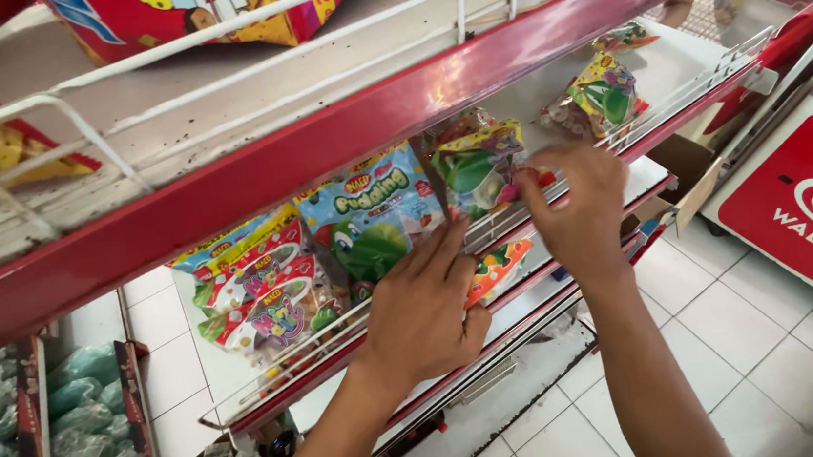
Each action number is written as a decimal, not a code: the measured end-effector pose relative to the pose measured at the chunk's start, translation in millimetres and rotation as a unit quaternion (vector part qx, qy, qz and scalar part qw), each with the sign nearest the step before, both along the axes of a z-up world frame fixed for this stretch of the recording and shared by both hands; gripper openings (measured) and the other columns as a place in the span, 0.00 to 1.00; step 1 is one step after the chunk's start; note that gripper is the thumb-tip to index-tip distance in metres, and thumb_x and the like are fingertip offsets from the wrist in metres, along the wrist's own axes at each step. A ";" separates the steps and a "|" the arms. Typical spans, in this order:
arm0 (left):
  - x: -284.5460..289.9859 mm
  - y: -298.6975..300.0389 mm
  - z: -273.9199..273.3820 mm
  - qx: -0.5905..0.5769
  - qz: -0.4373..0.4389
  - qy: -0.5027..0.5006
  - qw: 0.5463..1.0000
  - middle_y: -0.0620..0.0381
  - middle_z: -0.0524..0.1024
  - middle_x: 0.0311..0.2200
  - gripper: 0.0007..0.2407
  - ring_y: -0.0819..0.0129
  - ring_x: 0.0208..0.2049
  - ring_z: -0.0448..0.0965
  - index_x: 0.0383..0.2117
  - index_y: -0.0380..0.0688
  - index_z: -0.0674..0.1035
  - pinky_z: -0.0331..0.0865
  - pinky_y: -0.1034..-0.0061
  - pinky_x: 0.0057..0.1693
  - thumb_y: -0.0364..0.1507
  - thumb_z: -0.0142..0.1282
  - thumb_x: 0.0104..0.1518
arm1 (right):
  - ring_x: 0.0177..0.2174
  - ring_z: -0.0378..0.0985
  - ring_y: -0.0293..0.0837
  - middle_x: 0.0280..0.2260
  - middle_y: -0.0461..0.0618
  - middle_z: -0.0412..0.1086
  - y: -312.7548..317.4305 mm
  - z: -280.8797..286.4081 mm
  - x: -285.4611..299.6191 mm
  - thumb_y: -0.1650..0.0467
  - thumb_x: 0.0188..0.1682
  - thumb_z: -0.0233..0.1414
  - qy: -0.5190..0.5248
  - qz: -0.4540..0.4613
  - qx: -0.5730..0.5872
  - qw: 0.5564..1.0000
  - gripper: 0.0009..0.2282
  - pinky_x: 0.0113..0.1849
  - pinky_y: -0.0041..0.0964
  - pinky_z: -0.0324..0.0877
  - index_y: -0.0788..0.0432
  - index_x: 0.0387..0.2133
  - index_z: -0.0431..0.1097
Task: The person scans packaged snack items with a handheld barcode scanner and places them onto a refrigerated display shelf. The person repeatedly picks items from a cardboard box, scans them, and arranges them on the shelf.
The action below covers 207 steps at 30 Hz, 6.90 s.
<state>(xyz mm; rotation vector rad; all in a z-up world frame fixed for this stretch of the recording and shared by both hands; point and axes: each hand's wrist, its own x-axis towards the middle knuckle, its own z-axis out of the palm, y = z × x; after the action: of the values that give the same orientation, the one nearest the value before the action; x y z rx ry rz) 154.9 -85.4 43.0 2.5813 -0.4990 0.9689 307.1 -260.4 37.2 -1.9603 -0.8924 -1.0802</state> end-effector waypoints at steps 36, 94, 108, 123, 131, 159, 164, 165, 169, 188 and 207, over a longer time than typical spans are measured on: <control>-11.8 -18.0 17.0 -0.007 0.018 -0.129 0.992 0.59 0.75 0.61 0.19 0.58 0.54 0.75 0.53 0.45 0.77 0.68 0.64 0.56 0.22 0.62 0.53 | 0.38 0.78 0.38 0.40 0.53 0.75 -35.5 -25.9 -39.7 0.56 0.56 0.54 0.291 0.523 0.306 0.740 0.28 0.40 0.26 0.71 0.68 0.58 0.64; -195.9 116.5 -69.1 -0.224 -0.014 -0.191 0.955 0.49 0.78 0.41 0.08 0.54 0.44 0.80 0.40 0.39 0.81 0.76 0.65 0.52 0.22 0.61 0.55 | 0.45 0.77 0.50 0.45 0.62 0.70 180.7 -96.8 -255.3 0.64 0.61 0.50 0.272 0.570 0.321 0.706 0.15 0.52 0.44 0.73 0.64 0.51 0.63; -340.5 304.3 -302.8 -0.546 0.305 -0.013 0.780 0.51 0.79 0.36 0.03 0.61 0.33 0.80 0.37 0.39 0.80 0.73 0.71 0.40 0.24 0.54 0.62 | 0.45 0.76 0.40 0.47 0.53 0.73 382.5 -323.8 -364.5 0.70 0.60 0.47 0.609 0.434 0.030 0.663 0.11 0.48 0.34 0.73 0.64 0.51 0.66; -328.1 389.2 -612.5 -0.495 0.337 0.311 0.738 0.46 0.80 0.38 0.08 0.53 0.41 0.82 0.38 0.41 0.82 0.74 0.64 0.49 0.30 0.58 0.57 | 0.33 0.78 0.38 0.35 0.48 0.76 378.4 -563.0 -334.4 0.66 0.52 0.55 0.769 0.118 -0.134 0.614 0.13 0.33 0.33 0.72 0.59 0.47 0.69; -295.5 383.4 -684.9 -0.449 0.283 0.382 0.757 0.37 0.77 0.49 0.14 0.44 0.55 0.74 0.46 0.36 0.80 0.66 0.61 0.61 0.28 0.58 0.54 | 0.40 0.81 0.52 0.37 0.56 0.78 409.4 -675.0 -294.5 0.64 0.48 0.60 0.630 0.075 -0.287 0.718 0.14 0.44 0.45 0.73 0.60 0.42 0.74; -282.9 387.0 -653.9 -0.459 0.253 0.420 0.741 0.34 0.60 0.63 0.37 0.38 0.64 0.57 0.63 0.40 0.63 0.55 0.58 0.66 0.28 0.69 0.42 | 0.29 0.71 0.36 0.32 0.45 0.73 426.7 -696.3 -271.6 0.68 0.59 0.42 0.854 0.090 -0.070 0.508 0.16 0.32 0.31 0.67 0.61 0.46 0.79; -293.3 389.1 -630.9 -0.373 0.333 0.302 0.811 0.40 0.68 0.61 0.36 0.43 0.62 0.66 0.62 0.54 0.68 0.62 0.57 0.62 0.24 0.70 0.41 | 0.24 0.61 0.30 0.33 0.43 0.70 444.0 -632.1 -303.6 0.67 0.61 0.43 0.849 0.216 -0.082 0.475 0.16 0.27 0.25 0.59 0.62 0.45 0.79; -298.6 390.6 -633.4 -0.362 0.363 0.282 0.811 0.47 0.73 0.59 0.33 0.49 0.62 0.72 0.62 0.59 0.71 0.67 0.62 0.63 0.22 0.68 0.44 | 0.24 0.64 0.31 0.34 0.44 0.72 451.8 -628.6 -305.1 0.66 0.61 0.42 0.852 0.227 -0.078 0.466 0.16 0.27 0.26 0.61 0.61 0.44 0.78; -340.4 402.1 -652.4 -0.440 0.468 0.191 0.742 0.50 0.82 0.49 0.22 0.56 0.50 0.82 0.55 0.51 0.79 0.76 0.68 0.53 0.21 0.65 0.52 | 0.27 0.71 0.39 0.36 0.49 0.75 498.0 -663.3 -323.2 0.63 0.62 0.42 0.852 0.246 -0.004 0.462 0.17 0.30 0.32 0.68 0.63 0.42 0.75; -407.9 421.8 -590.0 -0.828 0.356 0.009 0.434 0.53 0.77 0.48 0.17 0.68 0.44 0.81 0.55 0.37 0.72 0.81 0.72 0.47 0.28 0.57 0.61 | 0.34 0.73 0.39 0.33 0.46 0.71 510.7 -490.5 -394.0 0.71 0.43 0.66 0.627 0.190 -0.156 0.740 0.09 0.32 0.34 0.66 0.59 0.32 0.74; -357.9 372.0 -400.1 -0.719 0.212 0.085 0.656 0.54 0.80 0.46 0.13 0.71 0.47 0.79 0.53 0.35 0.76 0.74 0.74 0.54 0.23 0.56 0.63 | 0.61 0.68 0.58 0.54 0.59 0.71 486.9 -320.3 -398.5 0.73 0.52 0.53 0.364 0.266 -0.115 0.885 0.15 0.60 0.53 0.64 0.58 0.53 0.71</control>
<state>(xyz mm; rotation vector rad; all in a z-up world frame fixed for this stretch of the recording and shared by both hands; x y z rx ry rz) -203.0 286.5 -357.1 1.2017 0.7478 0.6847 -91.3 226.5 -283.1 -1.9009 -1.0457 0.1001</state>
